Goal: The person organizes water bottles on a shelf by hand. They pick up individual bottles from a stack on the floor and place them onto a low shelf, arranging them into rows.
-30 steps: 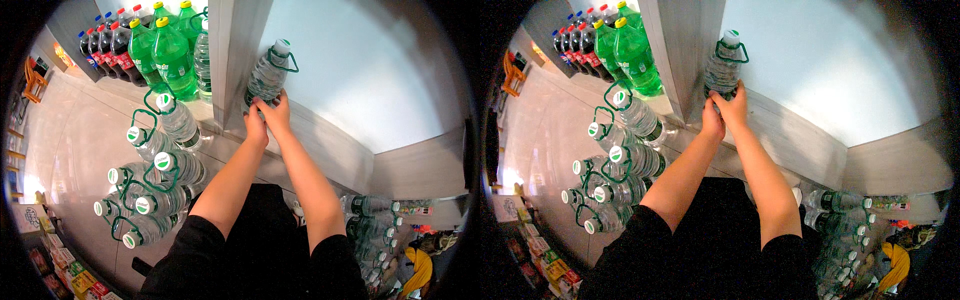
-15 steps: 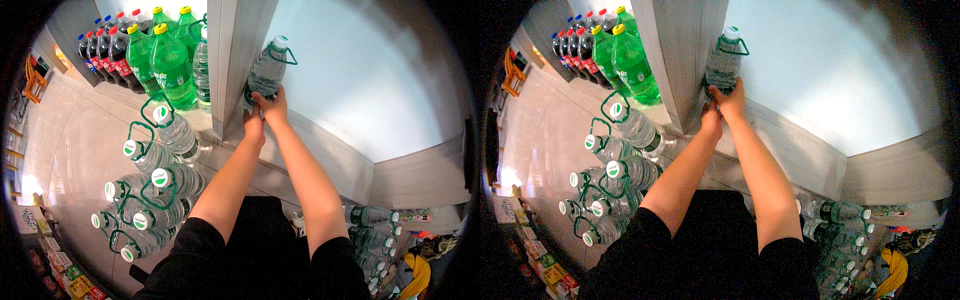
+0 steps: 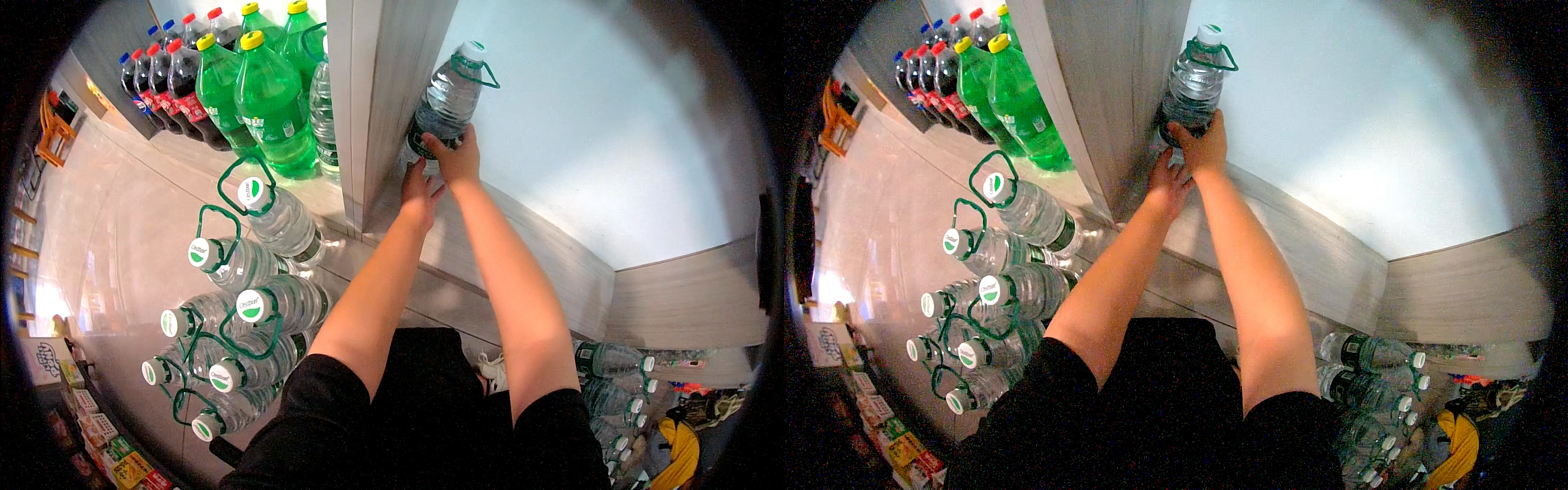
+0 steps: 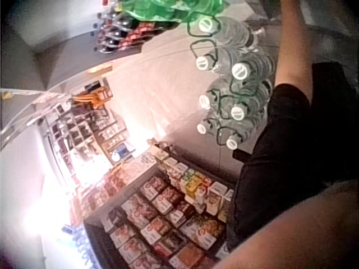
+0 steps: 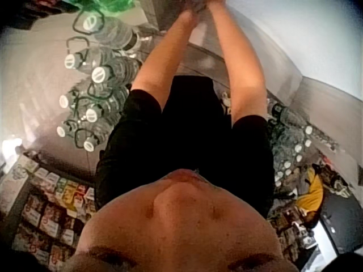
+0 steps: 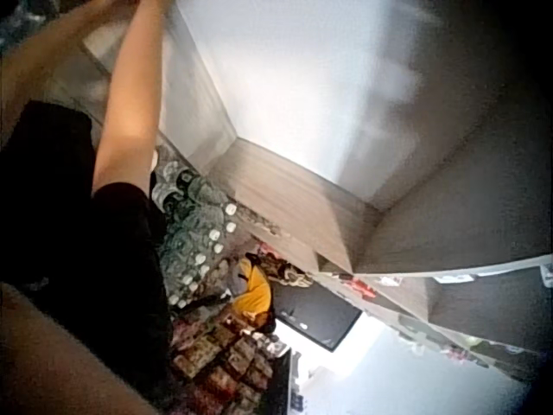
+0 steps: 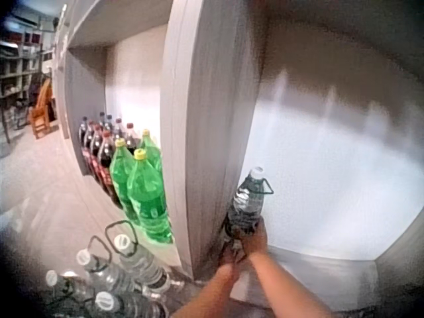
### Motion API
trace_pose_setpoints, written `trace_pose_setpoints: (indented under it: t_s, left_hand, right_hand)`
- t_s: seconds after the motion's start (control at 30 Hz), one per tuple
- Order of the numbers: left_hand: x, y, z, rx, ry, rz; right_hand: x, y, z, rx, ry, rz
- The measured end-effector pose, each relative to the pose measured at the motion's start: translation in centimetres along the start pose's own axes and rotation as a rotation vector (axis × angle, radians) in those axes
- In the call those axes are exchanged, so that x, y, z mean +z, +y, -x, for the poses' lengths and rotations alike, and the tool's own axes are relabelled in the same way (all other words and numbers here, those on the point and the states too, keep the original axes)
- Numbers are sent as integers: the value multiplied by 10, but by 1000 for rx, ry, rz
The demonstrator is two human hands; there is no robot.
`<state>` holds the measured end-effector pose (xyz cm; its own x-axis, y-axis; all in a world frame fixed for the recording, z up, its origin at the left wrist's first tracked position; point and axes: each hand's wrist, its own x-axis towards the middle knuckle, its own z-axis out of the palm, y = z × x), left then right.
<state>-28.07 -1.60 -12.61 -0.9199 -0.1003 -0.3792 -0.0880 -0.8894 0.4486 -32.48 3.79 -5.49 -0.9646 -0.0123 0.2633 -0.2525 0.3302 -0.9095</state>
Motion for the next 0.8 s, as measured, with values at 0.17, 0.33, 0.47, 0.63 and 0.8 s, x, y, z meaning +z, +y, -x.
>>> trace_pose_setpoints:
  t_s: [0.17, 0.33, 0.47, 0.63, 0.8]
  left_hand:
    - [8, -2, 0, -9, 14, 28]
    - [8, 5, 4, -23, 65, -21]
    - [13, -4, 8, -29, 84, -69]
    - [7, 3, 3, -38, 89, -91]
    - [9, -1, 7, -46, 120, -118]
  right_hand:
    - [-9, 2, -7, 46, -11, -25]
    - [-22, -72, 7, -406, 375, 17]
    - [-40, -109, -10, -820, 415, 407]
    - [-51, -109, -23, -805, 428, 720]
    - [-71, -97, -33, -741, 459, 710]
